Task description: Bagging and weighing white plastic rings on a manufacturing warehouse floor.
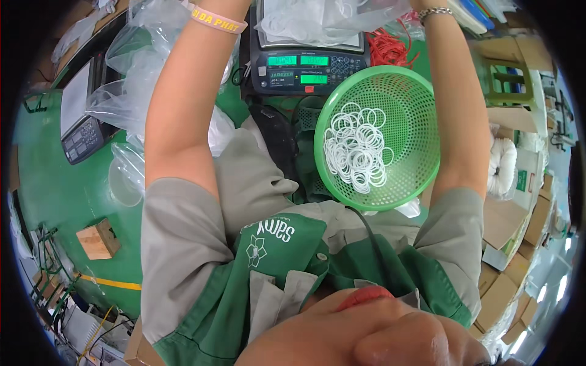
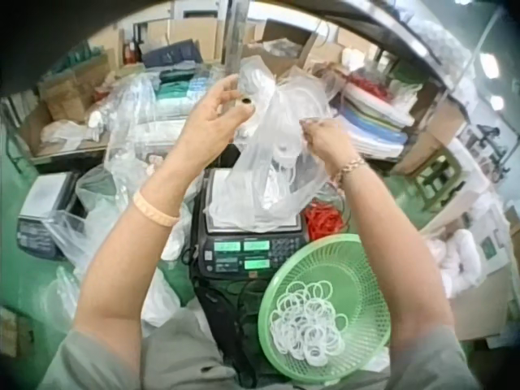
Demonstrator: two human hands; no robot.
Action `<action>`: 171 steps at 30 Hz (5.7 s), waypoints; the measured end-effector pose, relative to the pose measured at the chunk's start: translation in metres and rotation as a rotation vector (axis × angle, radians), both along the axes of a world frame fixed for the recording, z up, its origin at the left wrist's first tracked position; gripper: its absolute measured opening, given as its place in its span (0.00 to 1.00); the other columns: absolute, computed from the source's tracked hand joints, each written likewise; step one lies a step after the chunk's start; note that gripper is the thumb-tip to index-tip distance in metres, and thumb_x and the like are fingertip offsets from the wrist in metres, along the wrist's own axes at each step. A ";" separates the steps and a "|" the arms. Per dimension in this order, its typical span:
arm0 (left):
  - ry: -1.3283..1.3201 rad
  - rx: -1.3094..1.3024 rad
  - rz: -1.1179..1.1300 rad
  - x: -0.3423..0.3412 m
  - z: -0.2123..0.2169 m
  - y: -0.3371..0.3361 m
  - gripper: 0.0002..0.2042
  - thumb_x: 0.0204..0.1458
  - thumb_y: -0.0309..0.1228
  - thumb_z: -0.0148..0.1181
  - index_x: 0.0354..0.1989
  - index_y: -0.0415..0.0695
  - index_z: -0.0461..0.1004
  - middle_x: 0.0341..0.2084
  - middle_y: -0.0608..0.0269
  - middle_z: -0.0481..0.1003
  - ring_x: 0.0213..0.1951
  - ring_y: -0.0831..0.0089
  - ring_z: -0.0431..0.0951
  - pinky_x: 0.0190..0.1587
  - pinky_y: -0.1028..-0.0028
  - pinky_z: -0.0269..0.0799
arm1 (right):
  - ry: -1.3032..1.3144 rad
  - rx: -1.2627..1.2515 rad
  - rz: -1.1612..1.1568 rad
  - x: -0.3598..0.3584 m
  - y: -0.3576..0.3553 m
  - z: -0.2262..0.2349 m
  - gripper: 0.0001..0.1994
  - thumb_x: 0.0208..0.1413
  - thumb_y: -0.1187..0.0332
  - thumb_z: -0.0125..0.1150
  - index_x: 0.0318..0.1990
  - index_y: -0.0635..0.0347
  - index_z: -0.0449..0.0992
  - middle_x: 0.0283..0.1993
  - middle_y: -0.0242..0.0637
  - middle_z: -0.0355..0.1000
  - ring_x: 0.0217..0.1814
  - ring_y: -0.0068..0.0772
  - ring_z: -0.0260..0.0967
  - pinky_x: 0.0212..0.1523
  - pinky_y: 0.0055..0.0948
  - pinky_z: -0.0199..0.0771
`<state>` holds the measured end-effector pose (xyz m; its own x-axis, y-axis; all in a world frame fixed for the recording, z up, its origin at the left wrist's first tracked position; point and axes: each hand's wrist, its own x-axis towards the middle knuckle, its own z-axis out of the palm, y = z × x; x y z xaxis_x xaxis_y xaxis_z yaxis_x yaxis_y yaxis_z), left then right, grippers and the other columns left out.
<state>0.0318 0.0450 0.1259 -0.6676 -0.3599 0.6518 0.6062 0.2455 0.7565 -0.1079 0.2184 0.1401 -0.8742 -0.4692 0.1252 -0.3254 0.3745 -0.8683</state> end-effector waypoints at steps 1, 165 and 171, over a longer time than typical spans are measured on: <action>-0.103 -0.052 0.052 -0.004 -0.006 -0.016 0.23 0.49 0.31 0.57 0.54 0.39 0.64 0.39 0.57 0.72 0.34 0.77 0.71 0.31 0.80 0.66 | 0.062 -0.004 -0.018 0.006 -0.013 -0.002 0.10 0.57 0.68 0.48 0.36 0.65 0.74 0.31 0.34 0.71 0.32 0.26 0.67 0.37 0.23 0.69; -0.558 -1.070 -0.857 0.248 0.005 0.114 0.22 0.45 0.36 0.59 0.49 0.39 0.67 0.26 0.61 0.69 0.30 0.66 0.72 0.31 0.69 0.65 | 0.039 0.667 0.054 0.150 0.229 -0.296 0.44 0.36 0.59 0.71 0.61 0.65 0.53 0.59 0.57 0.56 0.59 0.54 0.57 0.60 0.39 0.57; -0.628 -1.097 -0.805 0.249 -0.001 0.117 0.23 0.45 0.37 0.59 0.49 0.39 0.66 0.28 0.60 0.70 0.31 0.65 0.73 0.33 0.69 0.66 | -0.061 0.981 0.093 0.258 0.224 -0.324 0.39 0.39 0.63 0.66 0.61 0.57 0.54 0.62 0.53 0.51 0.60 0.55 0.53 0.53 0.42 0.63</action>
